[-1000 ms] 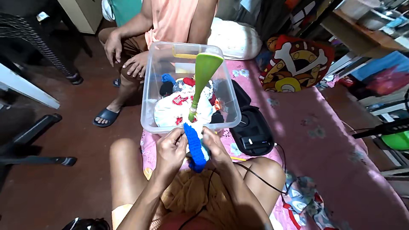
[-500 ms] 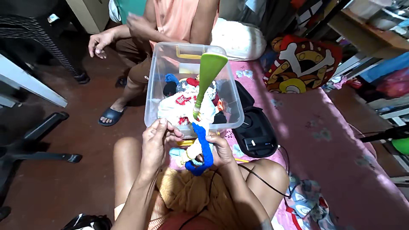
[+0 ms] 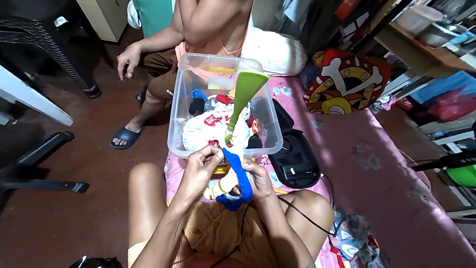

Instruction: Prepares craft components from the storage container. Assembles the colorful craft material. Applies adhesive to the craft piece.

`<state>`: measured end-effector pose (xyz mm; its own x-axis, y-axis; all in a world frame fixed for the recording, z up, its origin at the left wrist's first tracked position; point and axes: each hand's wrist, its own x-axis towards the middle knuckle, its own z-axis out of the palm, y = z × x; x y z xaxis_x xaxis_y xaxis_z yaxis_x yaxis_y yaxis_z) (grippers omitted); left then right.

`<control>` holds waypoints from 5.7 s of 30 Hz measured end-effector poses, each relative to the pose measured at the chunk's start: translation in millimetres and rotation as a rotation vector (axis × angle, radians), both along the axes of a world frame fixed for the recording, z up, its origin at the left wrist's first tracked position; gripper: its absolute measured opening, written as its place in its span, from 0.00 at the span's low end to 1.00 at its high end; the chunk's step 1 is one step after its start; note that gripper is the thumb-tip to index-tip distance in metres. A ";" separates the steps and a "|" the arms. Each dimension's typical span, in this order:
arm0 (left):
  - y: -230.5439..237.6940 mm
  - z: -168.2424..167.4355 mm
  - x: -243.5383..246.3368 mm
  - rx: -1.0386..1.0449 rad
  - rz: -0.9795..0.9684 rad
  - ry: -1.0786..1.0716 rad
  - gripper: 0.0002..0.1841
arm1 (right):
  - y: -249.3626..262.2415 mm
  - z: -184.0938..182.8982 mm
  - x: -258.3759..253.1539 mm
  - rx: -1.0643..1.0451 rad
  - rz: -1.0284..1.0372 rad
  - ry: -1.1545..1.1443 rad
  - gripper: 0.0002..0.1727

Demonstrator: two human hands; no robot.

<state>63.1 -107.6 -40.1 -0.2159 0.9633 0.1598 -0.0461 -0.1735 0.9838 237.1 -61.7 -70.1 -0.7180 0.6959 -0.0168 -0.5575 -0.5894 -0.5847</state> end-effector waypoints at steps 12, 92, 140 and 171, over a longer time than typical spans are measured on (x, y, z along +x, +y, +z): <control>-7.0 -7.3 -5.1 -0.057 0.008 -0.101 0.10 | -2.7 -2.8 -4.2 0.190 -0.064 -0.111 0.13; 19.5 21.0 -2.3 -0.099 0.088 -0.092 0.04 | 13.2 43.8 -13.7 0.528 -0.199 -0.579 0.19; -36.9 35.2 -6.4 -0.031 0.037 -0.318 0.09 | -25.2 39.8 -15.8 0.692 -0.466 -0.346 0.30; -60.3 -14.7 12.3 0.246 0.140 0.137 0.06 | -60.7 25.2 -23.9 1.467 -0.944 -1.142 0.11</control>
